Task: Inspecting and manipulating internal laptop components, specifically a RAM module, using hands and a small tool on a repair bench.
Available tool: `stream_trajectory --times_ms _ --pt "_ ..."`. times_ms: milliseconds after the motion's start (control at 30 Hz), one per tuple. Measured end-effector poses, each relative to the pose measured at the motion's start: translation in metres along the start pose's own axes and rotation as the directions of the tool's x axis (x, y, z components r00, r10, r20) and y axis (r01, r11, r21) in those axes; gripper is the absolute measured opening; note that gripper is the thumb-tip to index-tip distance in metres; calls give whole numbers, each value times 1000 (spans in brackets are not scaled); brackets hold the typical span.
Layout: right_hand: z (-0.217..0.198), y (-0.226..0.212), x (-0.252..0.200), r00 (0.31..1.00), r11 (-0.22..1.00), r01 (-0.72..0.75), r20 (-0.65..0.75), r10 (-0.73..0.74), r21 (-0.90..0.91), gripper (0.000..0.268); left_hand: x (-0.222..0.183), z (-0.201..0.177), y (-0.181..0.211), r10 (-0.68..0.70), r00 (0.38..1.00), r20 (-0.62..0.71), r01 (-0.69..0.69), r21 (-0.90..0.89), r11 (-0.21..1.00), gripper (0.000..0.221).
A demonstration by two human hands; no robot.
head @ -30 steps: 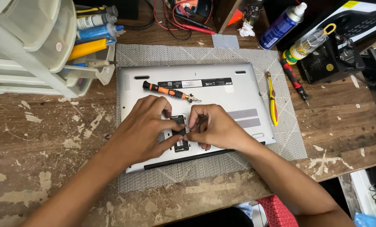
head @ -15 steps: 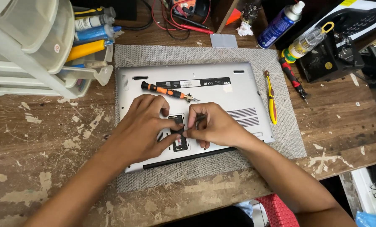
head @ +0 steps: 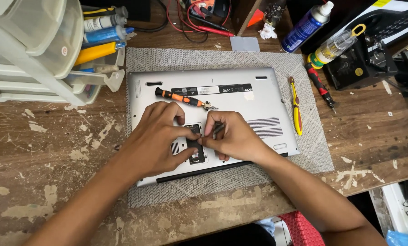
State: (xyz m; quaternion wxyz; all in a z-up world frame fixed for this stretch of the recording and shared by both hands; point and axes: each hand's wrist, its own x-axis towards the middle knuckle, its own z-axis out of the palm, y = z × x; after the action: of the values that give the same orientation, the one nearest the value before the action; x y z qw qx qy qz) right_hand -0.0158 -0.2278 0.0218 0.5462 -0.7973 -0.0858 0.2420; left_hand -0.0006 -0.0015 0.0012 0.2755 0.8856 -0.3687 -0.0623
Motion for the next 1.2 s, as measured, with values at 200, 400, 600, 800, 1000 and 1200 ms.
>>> stream_trajectory --times_ms 200,400,600,800,1000,1200 --pt "1 -2 0 1000 999 -14 -25 13 -37 17 1 -3 4 -39 998 47 39 12 999 36" --pt "4 -3 1 998 997 -40 -40 38 -63 18 1 -5 7 -24 998 56 21 54 998 35" --pt "3 -2 2 999 997 -37 -37 35 -65 18 1 -4 4 -20 999 37 19 21 1000 34" --pt "1 -1 2 1000 1000 -6 -13 5 -16 21 -1 5 -6 44 998 -49 -45 -10 999 37" --pt "-2 -1 0 1000 1000 18 11 -18 8 20 -2 8 -5 67 990 -126 -71 -31 997 40" --pt "-3 1 -1 998 997 60 10 -61 47 21 -4 8 -4 48 991 -123 -47 9 999 43"
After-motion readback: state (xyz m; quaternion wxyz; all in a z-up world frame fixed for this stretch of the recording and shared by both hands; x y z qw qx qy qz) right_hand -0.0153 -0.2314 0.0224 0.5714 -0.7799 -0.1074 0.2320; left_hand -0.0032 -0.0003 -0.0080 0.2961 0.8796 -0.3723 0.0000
